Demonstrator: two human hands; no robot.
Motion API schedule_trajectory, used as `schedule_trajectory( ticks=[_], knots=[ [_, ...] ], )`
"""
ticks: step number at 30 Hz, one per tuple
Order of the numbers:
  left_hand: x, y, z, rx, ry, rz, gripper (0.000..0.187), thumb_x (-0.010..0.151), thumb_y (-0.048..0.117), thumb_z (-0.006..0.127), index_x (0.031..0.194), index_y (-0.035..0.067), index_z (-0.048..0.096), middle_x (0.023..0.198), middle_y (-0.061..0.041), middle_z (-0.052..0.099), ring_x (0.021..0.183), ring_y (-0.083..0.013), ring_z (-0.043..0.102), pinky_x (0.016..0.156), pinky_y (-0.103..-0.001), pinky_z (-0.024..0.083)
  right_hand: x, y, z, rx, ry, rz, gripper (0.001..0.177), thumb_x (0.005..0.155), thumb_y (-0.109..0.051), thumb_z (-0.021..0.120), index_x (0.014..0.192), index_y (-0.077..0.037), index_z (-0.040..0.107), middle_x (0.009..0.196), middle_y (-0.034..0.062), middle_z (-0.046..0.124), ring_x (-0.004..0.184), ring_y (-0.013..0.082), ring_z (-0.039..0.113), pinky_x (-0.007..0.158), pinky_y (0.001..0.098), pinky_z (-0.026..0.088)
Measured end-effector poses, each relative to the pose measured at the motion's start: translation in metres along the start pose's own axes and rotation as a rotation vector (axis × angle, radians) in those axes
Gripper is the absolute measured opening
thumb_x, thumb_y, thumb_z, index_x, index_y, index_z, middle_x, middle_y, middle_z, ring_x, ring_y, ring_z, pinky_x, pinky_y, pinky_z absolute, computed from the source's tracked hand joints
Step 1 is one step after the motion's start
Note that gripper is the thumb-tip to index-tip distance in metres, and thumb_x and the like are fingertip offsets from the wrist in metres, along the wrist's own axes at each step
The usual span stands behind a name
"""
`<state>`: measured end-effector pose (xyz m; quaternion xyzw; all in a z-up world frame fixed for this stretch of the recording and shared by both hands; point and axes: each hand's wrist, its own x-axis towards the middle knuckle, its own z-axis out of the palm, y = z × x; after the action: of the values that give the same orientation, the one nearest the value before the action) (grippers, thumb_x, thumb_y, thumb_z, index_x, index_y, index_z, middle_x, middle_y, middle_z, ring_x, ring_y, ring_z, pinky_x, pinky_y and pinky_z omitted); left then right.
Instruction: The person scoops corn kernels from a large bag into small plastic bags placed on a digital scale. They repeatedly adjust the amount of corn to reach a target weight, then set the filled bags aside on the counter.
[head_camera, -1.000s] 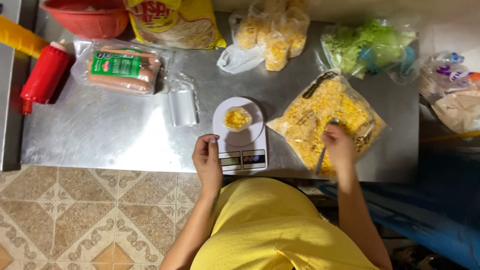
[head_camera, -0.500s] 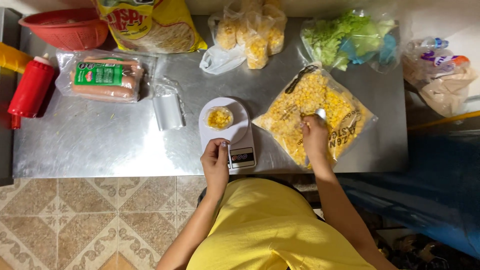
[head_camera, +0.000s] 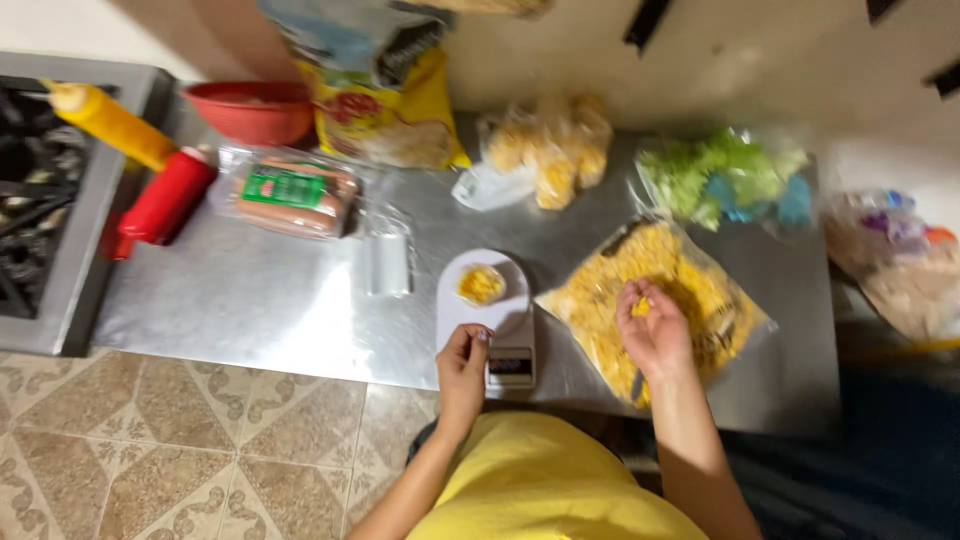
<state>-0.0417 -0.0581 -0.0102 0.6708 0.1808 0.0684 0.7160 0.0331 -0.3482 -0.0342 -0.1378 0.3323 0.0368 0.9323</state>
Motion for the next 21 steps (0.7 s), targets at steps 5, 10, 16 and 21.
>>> schedule_trajectory(
  ticks=[5,10,16,21],
  knots=[
    [0.008,0.013,-0.017,-0.047,0.065,0.014,0.016,0.099,0.006,0.059,0.089,0.007,0.071,0.063,-0.002,0.054,0.066,-0.0124,0.046,0.064,-0.029,0.042,-0.065,0.079,0.081,-0.256,-0.080,0.126,0.021,0.093,-0.006,0.061,0.110,0.004,0.067,0.112,0.0184,0.069,0.111,0.0283,0.065,0.101,0.0346,0.055],
    [0.020,0.020,-0.035,-0.080,0.153,0.050,0.014,0.099,0.005,0.058,0.093,0.006,0.071,0.074,-0.006,0.062,0.076,-0.0157,0.051,0.075,-0.032,0.046,-0.094,0.129,0.127,-0.306,-0.070,0.254,0.038,0.097,-0.012,0.055,0.128,0.010,0.060,0.129,0.0259,0.064,0.128,0.0354,0.059,0.120,0.0454,0.044],
    [0.029,0.013,-0.051,-0.110,0.180,0.040,0.015,0.100,0.004,0.058,0.092,0.007,0.070,0.075,-0.001,0.060,0.077,-0.0130,0.050,0.075,-0.030,0.044,-0.060,0.153,0.124,-0.430,-0.097,0.290,0.046,0.099,-0.020,0.054,0.136,0.008,0.054,0.139,0.0234,0.054,0.133,0.0325,0.053,0.121,0.0430,0.040],
    [0.034,0.021,-0.058,-0.122,0.173,0.027,0.016,0.100,0.003,0.057,0.092,0.008,0.070,0.072,0.002,0.054,0.074,-0.0095,0.047,0.072,-0.026,0.041,-0.062,0.161,0.136,-0.528,-0.086,0.256,0.066,0.096,-0.028,0.057,0.151,0.005,0.041,0.160,0.0247,0.031,0.149,0.0358,0.036,0.126,0.0474,0.029]
  ],
)
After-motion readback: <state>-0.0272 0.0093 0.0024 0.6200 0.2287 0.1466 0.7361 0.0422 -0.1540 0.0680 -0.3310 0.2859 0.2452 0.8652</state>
